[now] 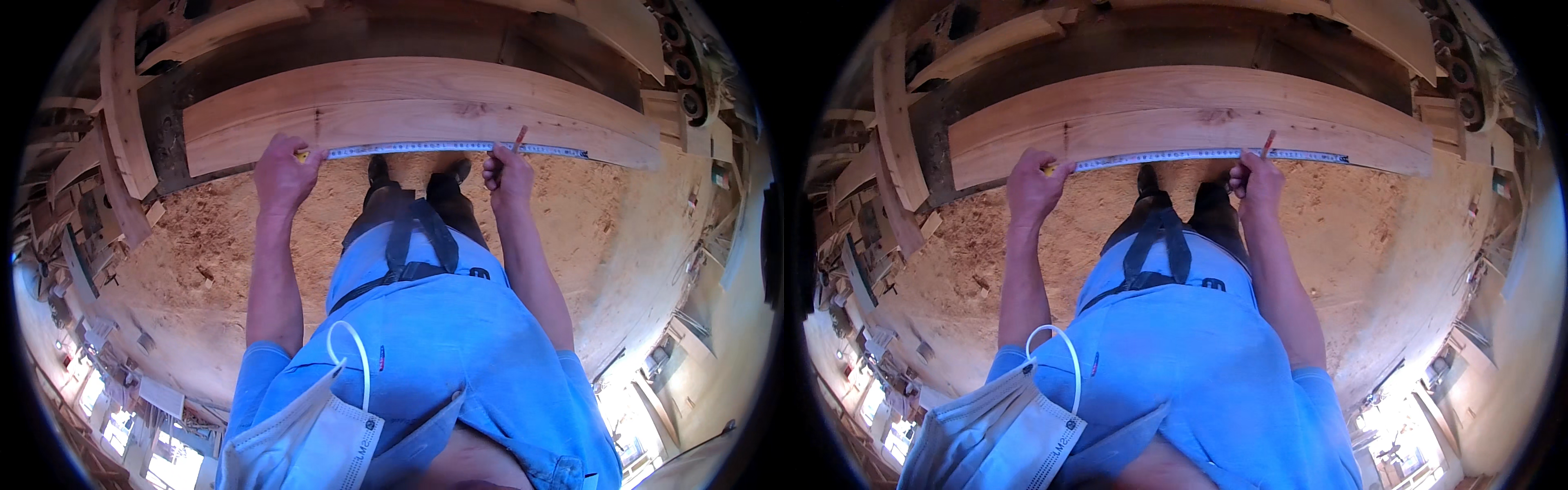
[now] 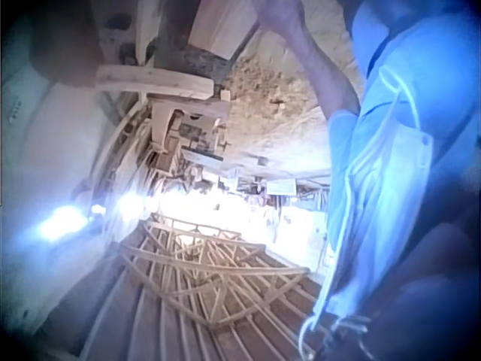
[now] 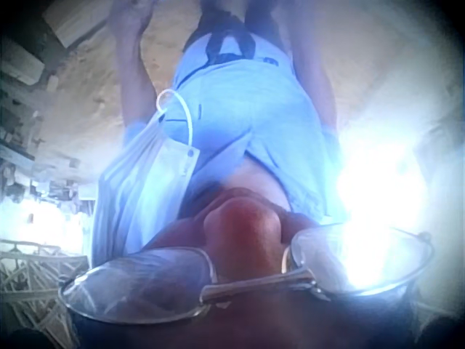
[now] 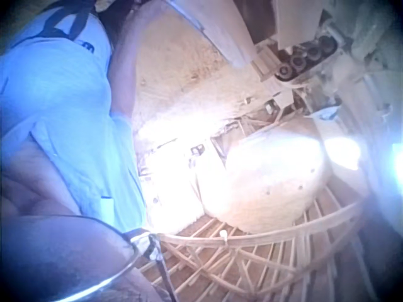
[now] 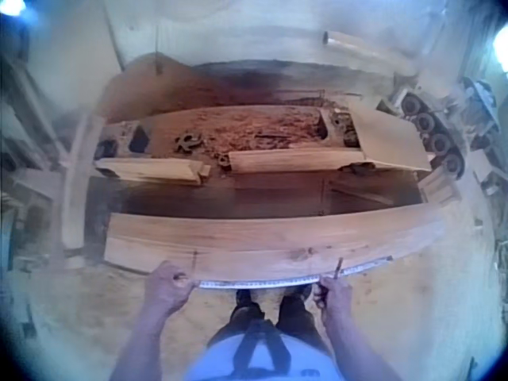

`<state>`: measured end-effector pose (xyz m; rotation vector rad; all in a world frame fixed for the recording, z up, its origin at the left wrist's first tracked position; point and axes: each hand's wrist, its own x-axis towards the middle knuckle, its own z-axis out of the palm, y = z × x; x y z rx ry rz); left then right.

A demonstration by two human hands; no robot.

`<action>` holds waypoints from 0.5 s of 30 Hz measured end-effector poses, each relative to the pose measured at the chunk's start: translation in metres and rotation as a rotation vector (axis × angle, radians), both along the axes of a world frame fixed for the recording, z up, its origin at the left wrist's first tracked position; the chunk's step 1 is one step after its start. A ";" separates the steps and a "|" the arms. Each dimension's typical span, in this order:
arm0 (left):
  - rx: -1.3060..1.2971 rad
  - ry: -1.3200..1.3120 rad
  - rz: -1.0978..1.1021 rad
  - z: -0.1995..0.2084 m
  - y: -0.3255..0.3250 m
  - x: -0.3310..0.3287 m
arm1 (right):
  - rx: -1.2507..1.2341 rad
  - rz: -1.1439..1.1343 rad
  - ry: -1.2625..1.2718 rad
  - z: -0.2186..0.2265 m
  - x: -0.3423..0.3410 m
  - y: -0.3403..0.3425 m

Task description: The person measures a long wooden plank using a tape measure and marks specific points with a pencil. They repeatedly reposition the tape measure to verify measurements and make additional marks along the plank's length. The person also uses a metal ruler to draw straight lines between the marked points.

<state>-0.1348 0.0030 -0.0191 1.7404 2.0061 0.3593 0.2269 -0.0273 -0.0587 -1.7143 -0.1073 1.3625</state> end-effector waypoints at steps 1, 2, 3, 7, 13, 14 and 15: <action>0.013 0.015 -0.007 0.000 -0.001 0.003 | -0.005 -0.011 0.000 0.002 0.003 -0.001; 0.026 0.030 -0.015 0.001 0.000 0.003 | 0.007 0.004 0.000 0.001 0.003 0.000; 0.039 0.045 -0.023 0.002 0.001 0.003 | 0.007 0.011 -0.010 0.001 0.002 0.001; 0.056 0.097 -0.005 0.000 0.005 0.007 | -0.017 0.024 -0.051 0.006 -0.001 0.006; -0.046 0.153 0.033 0.004 0.013 0.016 | -0.023 0.048 -0.056 0.007 0.001 0.008; -0.073 0.156 0.042 0.008 0.015 0.018 | -0.026 0.047 -0.060 0.006 0.002 0.007; -0.099 0.159 0.051 0.010 0.016 0.019 | -0.029 0.047 -0.063 0.005 0.002 0.007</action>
